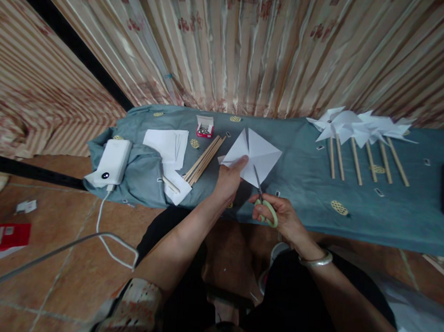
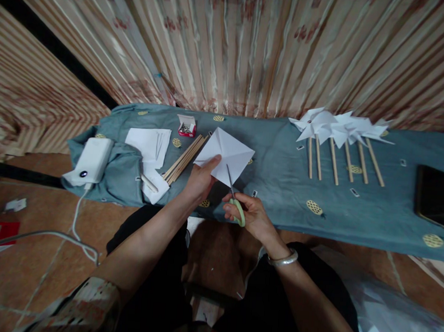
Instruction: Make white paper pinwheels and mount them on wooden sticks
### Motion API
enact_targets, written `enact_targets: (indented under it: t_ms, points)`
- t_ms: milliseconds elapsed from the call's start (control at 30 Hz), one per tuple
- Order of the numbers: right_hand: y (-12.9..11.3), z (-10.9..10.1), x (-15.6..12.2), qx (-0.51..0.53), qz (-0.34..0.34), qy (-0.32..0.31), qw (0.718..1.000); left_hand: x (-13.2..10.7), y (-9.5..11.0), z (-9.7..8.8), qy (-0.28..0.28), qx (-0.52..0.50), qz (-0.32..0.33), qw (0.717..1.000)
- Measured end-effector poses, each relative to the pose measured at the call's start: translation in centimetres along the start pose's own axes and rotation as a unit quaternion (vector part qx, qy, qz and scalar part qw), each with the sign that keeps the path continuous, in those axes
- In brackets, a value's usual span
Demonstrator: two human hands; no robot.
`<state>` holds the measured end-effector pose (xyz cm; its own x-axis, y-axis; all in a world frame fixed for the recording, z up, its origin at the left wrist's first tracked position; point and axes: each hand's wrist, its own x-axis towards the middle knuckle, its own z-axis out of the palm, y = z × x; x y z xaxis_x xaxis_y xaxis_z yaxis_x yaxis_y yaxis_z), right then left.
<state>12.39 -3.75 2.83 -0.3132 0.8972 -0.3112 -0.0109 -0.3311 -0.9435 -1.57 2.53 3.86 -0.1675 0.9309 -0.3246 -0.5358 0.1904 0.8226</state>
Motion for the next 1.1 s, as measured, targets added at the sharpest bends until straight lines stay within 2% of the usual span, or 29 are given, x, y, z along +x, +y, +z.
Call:
enact_targets:
  t_ms: [267, 533, 1100]
  points:
    - [0.21, -0.06, 0.15, 0.006, 0.009, 0.003, 1.0, -0.25, 0.16, 0.05, -0.001, 0.016, -0.015, 1.0]
    - [0.24, -0.07, 0.11, -0.007, 0.002, -0.001, 1.0, -0.13, -0.18, -0.16, -0.012, 0.009, 0.005, 1.0]
    - [0.21, -0.02, 0.11, -0.009, -0.007, 0.015, 1.0, -0.11, -0.35, -0.2, 0.0, 0.02, -0.001, 1.0]
